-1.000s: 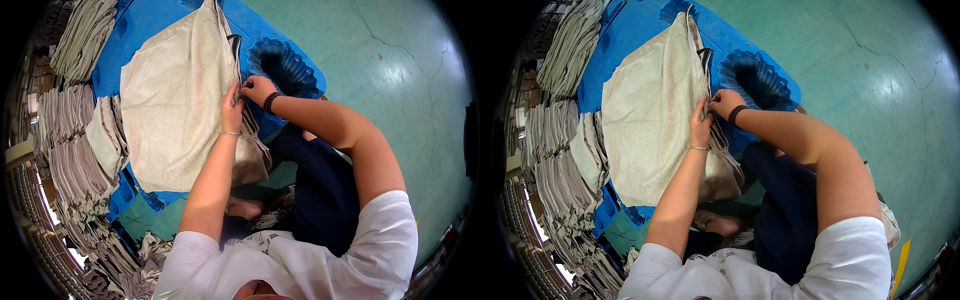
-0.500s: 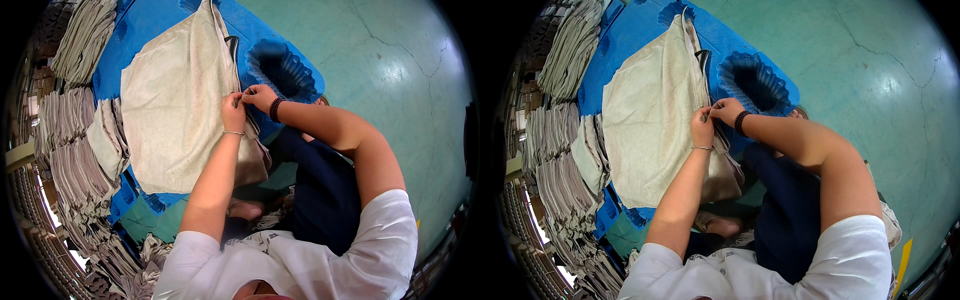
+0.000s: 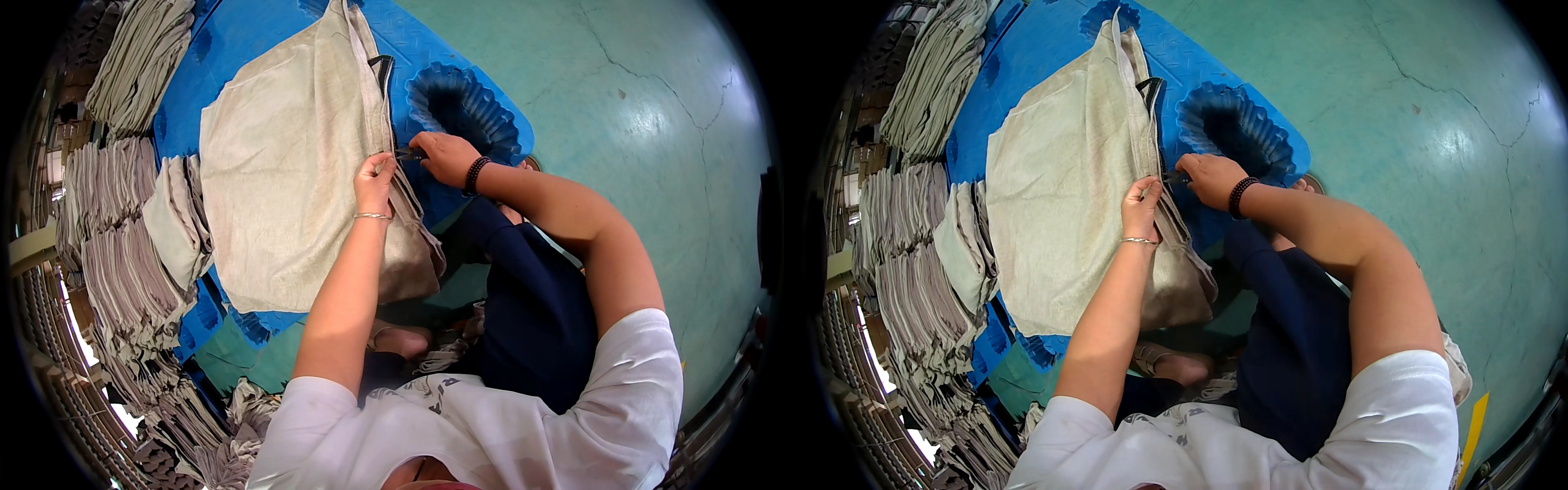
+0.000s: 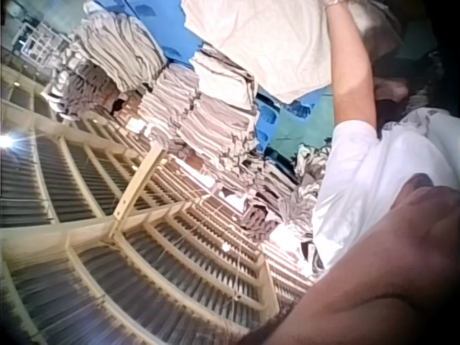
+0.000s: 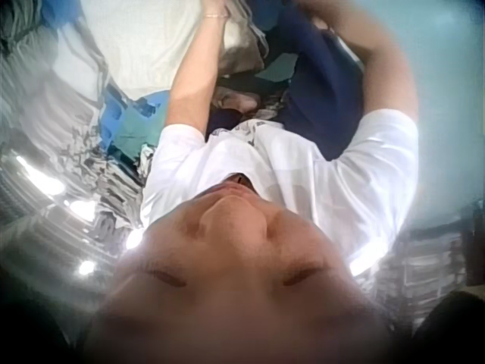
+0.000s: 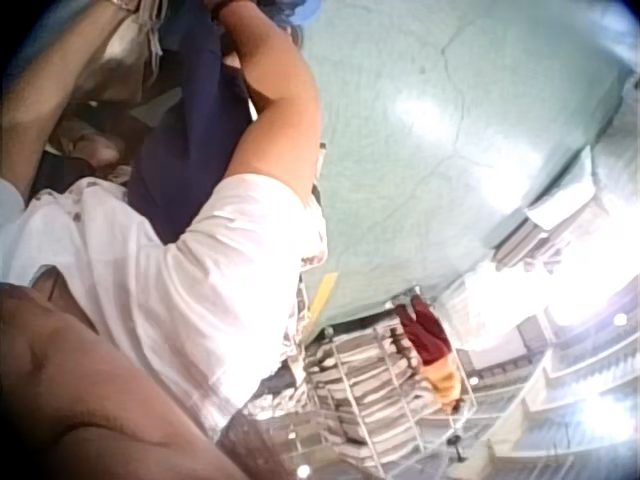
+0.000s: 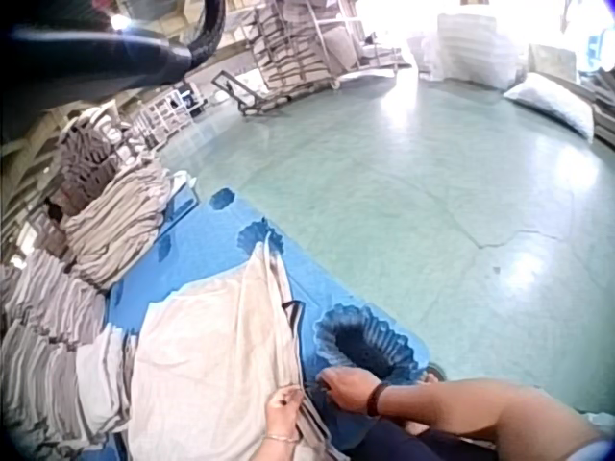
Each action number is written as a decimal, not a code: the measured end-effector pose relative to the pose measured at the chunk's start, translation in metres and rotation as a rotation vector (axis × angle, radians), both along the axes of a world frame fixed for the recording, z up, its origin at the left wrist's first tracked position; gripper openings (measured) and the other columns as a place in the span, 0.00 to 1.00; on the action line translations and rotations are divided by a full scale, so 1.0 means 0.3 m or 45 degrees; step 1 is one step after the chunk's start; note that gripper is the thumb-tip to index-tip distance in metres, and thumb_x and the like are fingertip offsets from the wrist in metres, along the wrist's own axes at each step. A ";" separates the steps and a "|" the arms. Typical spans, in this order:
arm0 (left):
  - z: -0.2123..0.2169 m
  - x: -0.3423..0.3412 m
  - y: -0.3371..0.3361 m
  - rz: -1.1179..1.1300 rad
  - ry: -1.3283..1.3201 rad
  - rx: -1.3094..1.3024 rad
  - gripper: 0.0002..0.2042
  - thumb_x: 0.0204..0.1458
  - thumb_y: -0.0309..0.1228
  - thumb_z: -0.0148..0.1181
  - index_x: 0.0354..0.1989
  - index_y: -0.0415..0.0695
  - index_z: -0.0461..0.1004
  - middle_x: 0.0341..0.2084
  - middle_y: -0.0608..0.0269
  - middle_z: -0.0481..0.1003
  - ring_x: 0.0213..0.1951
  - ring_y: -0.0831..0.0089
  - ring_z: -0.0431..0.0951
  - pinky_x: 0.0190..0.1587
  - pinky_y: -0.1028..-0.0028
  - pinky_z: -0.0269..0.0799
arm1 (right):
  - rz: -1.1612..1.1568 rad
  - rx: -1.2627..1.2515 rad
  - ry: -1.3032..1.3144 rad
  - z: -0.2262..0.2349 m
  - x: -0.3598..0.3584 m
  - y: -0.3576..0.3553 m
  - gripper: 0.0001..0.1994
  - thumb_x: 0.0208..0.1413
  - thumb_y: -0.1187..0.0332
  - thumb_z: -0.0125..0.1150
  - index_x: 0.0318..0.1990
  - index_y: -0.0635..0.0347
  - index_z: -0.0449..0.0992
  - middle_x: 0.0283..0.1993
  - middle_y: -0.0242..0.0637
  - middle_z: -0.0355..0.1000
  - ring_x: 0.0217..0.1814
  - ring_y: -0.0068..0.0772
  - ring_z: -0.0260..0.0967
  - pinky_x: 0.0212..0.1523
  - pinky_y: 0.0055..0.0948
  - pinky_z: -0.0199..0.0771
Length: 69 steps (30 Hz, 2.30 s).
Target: The person picks up and lays out textile cushion covers on a pallet, opening the zippers and smoothing the fabric by hand to inspect the interior and seams.
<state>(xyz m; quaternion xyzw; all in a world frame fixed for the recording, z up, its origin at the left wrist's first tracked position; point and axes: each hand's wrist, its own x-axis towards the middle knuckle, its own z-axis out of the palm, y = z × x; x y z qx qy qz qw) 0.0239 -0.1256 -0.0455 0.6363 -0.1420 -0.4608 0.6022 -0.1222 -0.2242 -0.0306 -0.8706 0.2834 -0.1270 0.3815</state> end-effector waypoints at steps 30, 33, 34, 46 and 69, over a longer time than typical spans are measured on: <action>0.059 -0.150 0.170 -0.362 -1.328 -0.042 0.05 0.39 0.23 0.61 0.26 0.47 0.75 0.37 0.61 0.69 0.40 0.67 0.68 0.44 0.71 0.63 | -0.367 0.874 -0.409 -0.167 0.055 -0.035 0.17 0.46 0.66 0.57 0.42 0.63 0.63 0.40 0.44 0.68 0.44 0.36 0.66 0.45 0.30 0.64; 0.129 -0.201 0.259 -0.815 -1.699 -0.285 0.06 0.31 0.24 0.62 0.21 0.50 0.75 0.40 0.57 0.67 0.45 0.59 0.65 0.47 0.62 0.59 | -0.317 0.952 -0.366 -0.125 0.078 -0.011 0.17 0.46 0.66 0.56 0.43 0.63 0.63 0.40 0.42 0.68 0.43 0.35 0.65 0.44 0.29 0.64; 0.141 -0.219 0.289 -0.933 -1.673 -0.294 0.06 0.30 0.25 0.61 0.20 0.50 0.74 0.40 0.57 0.67 0.46 0.58 0.64 0.48 0.60 0.58 | -0.324 0.969 -0.341 -0.107 0.083 -0.011 0.17 0.46 0.65 0.57 0.43 0.62 0.63 0.40 0.42 0.68 0.43 0.35 0.65 0.44 0.29 0.64; 0.147 -0.239 0.270 -0.614 -1.440 0.034 0.19 0.28 0.21 0.60 0.32 0.39 0.61 0.39 0.50 0.61 0.43 0.53 0.61 0.46 0.63 0.58 | -0.447 0.970 -0.176 -0.081 0.065 0.037 0.21 0.40 0.62 0.60 0.41 0.64 0.64 0.37 0.41 0.67 0.40 0.34 0.65 0.43 0.28 0.64; 0.155 -0.227 0.211 -0.766 -1.629 0.335 0.29 0.27 0.21 0.59 0.46 0.47 0.65 0.39 0.56 0.65 0.43 0.54 0.64 0.44 0.63 0.63 | -0.591 0.661 -0.129 -0.052 0.023 0.031 0.16 0.37 0.68 0.61 0.36 0.61 0.66 0.32 0.42 0.70 0.37 0.38 0.68 0.40 0.29 0.66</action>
